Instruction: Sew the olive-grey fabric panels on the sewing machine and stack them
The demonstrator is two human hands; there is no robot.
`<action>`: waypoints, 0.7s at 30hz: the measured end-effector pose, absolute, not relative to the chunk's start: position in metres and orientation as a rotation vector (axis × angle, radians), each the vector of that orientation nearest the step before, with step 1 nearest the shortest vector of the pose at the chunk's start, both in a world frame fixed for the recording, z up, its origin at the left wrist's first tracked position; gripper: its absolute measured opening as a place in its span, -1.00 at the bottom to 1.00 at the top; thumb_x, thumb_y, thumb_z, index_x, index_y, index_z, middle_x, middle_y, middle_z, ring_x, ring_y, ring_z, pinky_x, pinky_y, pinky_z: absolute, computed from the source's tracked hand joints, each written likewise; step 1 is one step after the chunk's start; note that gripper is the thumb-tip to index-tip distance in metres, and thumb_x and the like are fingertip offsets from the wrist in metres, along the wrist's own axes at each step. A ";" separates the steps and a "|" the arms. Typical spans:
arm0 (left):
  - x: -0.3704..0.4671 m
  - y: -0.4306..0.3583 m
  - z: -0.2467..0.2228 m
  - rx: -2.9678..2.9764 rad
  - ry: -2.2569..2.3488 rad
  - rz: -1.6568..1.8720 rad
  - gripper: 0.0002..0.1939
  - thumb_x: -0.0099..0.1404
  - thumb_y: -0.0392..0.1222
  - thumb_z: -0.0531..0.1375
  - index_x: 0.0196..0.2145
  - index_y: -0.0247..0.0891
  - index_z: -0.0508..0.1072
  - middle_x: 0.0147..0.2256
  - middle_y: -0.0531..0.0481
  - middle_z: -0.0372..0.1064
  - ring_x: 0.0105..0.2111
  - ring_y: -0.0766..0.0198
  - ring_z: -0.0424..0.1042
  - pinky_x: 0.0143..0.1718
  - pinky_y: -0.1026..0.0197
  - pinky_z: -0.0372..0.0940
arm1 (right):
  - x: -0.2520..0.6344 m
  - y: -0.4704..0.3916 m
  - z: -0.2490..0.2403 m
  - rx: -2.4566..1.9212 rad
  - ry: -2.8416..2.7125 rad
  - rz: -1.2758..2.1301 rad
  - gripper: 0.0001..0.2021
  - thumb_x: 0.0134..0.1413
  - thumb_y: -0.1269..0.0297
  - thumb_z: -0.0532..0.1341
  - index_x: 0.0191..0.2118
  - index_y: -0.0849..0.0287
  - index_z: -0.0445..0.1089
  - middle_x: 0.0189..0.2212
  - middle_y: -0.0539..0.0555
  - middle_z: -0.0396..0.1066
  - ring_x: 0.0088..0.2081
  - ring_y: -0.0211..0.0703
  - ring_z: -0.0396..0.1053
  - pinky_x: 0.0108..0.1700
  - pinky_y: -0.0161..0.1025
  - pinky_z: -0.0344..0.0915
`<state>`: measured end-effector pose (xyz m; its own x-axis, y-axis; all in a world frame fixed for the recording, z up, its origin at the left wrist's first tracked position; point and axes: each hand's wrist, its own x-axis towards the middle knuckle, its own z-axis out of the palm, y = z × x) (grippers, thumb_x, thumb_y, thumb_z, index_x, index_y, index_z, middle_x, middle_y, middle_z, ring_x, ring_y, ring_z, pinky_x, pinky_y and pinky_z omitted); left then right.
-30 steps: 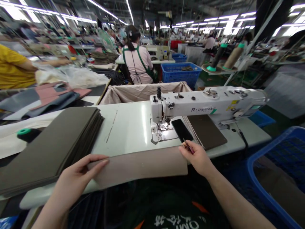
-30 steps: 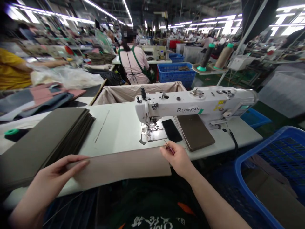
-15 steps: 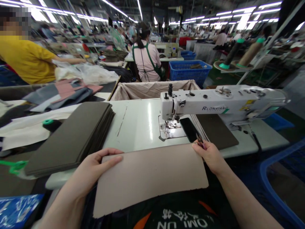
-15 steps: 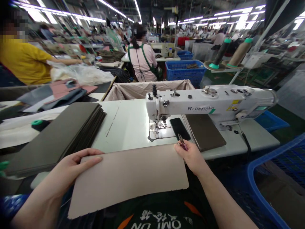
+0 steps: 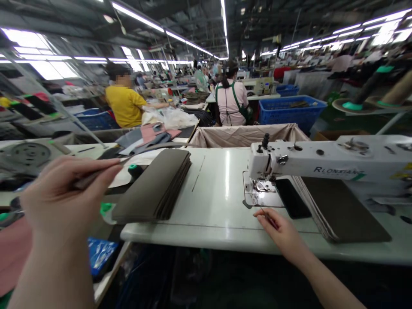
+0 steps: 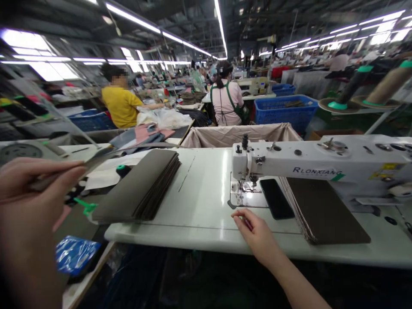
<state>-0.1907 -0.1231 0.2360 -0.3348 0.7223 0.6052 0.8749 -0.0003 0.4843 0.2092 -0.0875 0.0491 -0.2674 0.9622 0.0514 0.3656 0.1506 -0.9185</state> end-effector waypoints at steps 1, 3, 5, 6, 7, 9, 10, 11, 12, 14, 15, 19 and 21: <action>-0.199 -0.119 0.231 -1.776 -1.929 -1.169 -0.68 0.21 0.01 0.25 -0.09 -0.10 0.49 -0.12 0.13 0.42 -0.12 0.18 0.42 -0.03 0.07 0.35 | 0.204 -0.086 0.044 -1.261 -1.766 1.086 -0.71 0.21 0.02 0.10 -0.16 0.09 0.42 -0.27 0.04 0.48 -0.22 -0.09 0.42 -0.15 -0.24 0.31; -0.215 -0.108 0.207 -2.019 -1.756 -0.990 -0.76 0.26 0.00 0.21 -0.17 -0.10 0.51 -0.11 0.11 0.43 -0.11 0.19 0.44 0.07 0.06 0.30 | 0.197 -0.085 0.029 -1.254 -1.817 1.031 -0.73 0.23 0.06 0.08 -0.17 0.09 0.42 -0.26 0.05 0.49 -0.24 -0.09 0.44 -0.16 -0.24 0.32; -0.229 -0.099 0.174 -2.295 -1.790 -0.758 -0.75 0.33 0.02 0.13 -0.15 -0.10 0.50 -0.04 0.08 0.43 -0.07 0.18 0.43 0.10 0.08 0.27 | 0.196 -0.084 0.012 -1.277 -1.882 0.953 -0.74 0.23 0.09 0.07 -0.17 0.08 0.42 -0.27 0.05 0.50 -0.27 -0.09 0.45 -0.18 -0.23 0.33; -0.236 -0.096 0.158 -2.361 -1.826 -0.667 -0.72 0.35 0.03 0.09 -0.14 -0.10 0.50 -0.01 0.06 0.42 -0.05 0.17 0.43 0.11 0.09 0.26 | 0.196 -0.084 0.005 -1.291 -1.912 0.917 -0.75 0.23 0.11 0.06 -0.17 0.07 0.42 -0.28 0.05 0.51 -0.29 -0.09 0.45 -0.20 -0.23 0.33; -0.241 -0.095 0.144 -2.401 -1.863 -0.602 -0.71 0.35 0.05 0.08 -0.14 -0.10 0.50 0.02 0.04 0.41 -0.04 0.16 0.42 0.11 0.10 0.25 | 0.197 -0.084 -0.002 -1.299 -1.937 0.893 -0.76 0.23 0.14 0.06 -0.16 0.07 0.42 -0.29 0.05 0.51 -0.30 -0.09 0.45 -0.21 -0.22 0.33; -0.249 -0.094 0.125 -2.438 -1.932 -0.542 -0.69 0.35 0.07 0.07 -0.13 -0.10 0.49 0.04 0.01 0.40 -0.01 0.15 0.41 0.12 0.13 0.24 | 0.200 -0.084 -0.012 -1.294 -1.977 0.884 -0.78 0.22 0.19 0.06 -0.15 0.06 0.41 -0.29 0.05 0.51 -0.30 -0.09 0.45 -0.22 -0.23 0.33; -0.251 -0.095 0.122 -2.447 -1.962 -0.537 -0.69 0.34 0.07 0.08 -0.13 -0.09 0.49 0.04 -0.01 0.40 0.00 0.14 0.40 0.12 0.13 0.23 | 0.201 -0.084 -0.015 -1.286 -1.990 0.888 -0.79 0.21 0.22 0.06 -0.15 0.05 0.41 -0.29 0.04 0.51 -0.30 -0.09 0.45 -0.22 -0.23 0.32; -0.252 -0.096 0.122 -2.452 -1.990 -0.539 -0.70 0.34 0.08 0.08 -0.13 -0.09 0.48 0.03 -0.02 0.41 0.01 0.13 0.40 0.13 0.13 0.22 | 0.201 -0.084 -0.017 -1.279 -2.005 0.891 -0.80 0.19 0.25 0.07 -0.14 0.05 0.40 -0.28 0.04 0.51 -0.29 -0.09 0.45 -0.22 -0.23 0.32; -0.252 -0.097 0.124 -2.457 -2.017 -0.540 -0.70 0.33 0.08 0.09 -0.14 -0.08 0.48 0.02 -0.02 0.42 0.00 0.11 0.40 0.12 0.12 0.23 | 0.202 -0.084 -0.018 -1.275 -2.020 0.892 -0.80 0.17 0.28 0.08 -0.14 0.05 0.39 -0.28 0.03 0.50 -0.28 -0.09 0.45 -0.21 -0.23 0.31; -0.250 -0.097 0.135 -2.489 -2.074 -0.519 -0.72 0.30 0.10 0.11 -0.16 -0.05 0.48 -0.02 -0.02 0.44 -0.01 0.09 0.41 0.09 0.12 0.26 | 0.201 -0.085 -0.018 -1.277 -2.053 0.880 -0.79 0.14 0.33 0.09 -0.13 0.05 0.39 -0.29 0.02 0.50 -0.28 -0.10 0.45 -0.22 -0.24 0.30; -0.249 -0.096 0.142 -2.521 -2.101 -0.497 -0.72 0.27 0.11 0.15 -0.17 -0.04 0.49 -0.04 -0.02 0.46 -0.03 0.07 0.42 0.06 0.12 0.28 | 0.201 -0.085 -0.018 -1.281 -2.067 0.869 -0.78 0.12 0.35 0.09 -0.13 0.06 0.39 -0.29 0.02 0.49 -0.29 -0.10 0.45 -0.23 -0.24 0.29; -0.248 -0.081 0.165 -2.603 -2.186 -0.366 -0.61 0.18 0.17 0.22 -0.09 -0.02 0.49 -0.07 0.01 0.46 -0.07 0.06 0.44 -0.05 0.17 0.34 | 0.199 -0.087 -0.017 -1.292 -2.094 0.818 -0.74 0.07 0.40 0.09 -0.12 0.05 0.39 -0.30 0.02 0.49 -0.29 -0.10 0.44 -0.23 -0.24 0.28; -0.246 -0.059 0.172 -2.515 -2.176 -0.342 -0.55 0.22 0.21 0.16 -0.02 -0.03 0.45 -0.01 0.01 0.42 -0.03 0.07 0.41 -0.01 0.15 0.31 | 0.198 -0.087 -0.016 -1.300 -2.105 0.806 -0.72 0.05 0.41 0.09 -0.12 0.05 0.40 -0.29 0.02 0.50 -0.29 -0.10 0.44 -0.23 -0.23 0.28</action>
<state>-0.2455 -0.0593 0.1720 0.1407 0.9898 0.0216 0.9488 -0.1410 0.2827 0.1983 -0.0872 -0.0160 -0.3945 0.9099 0.1283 0.5916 0.3583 -0.7223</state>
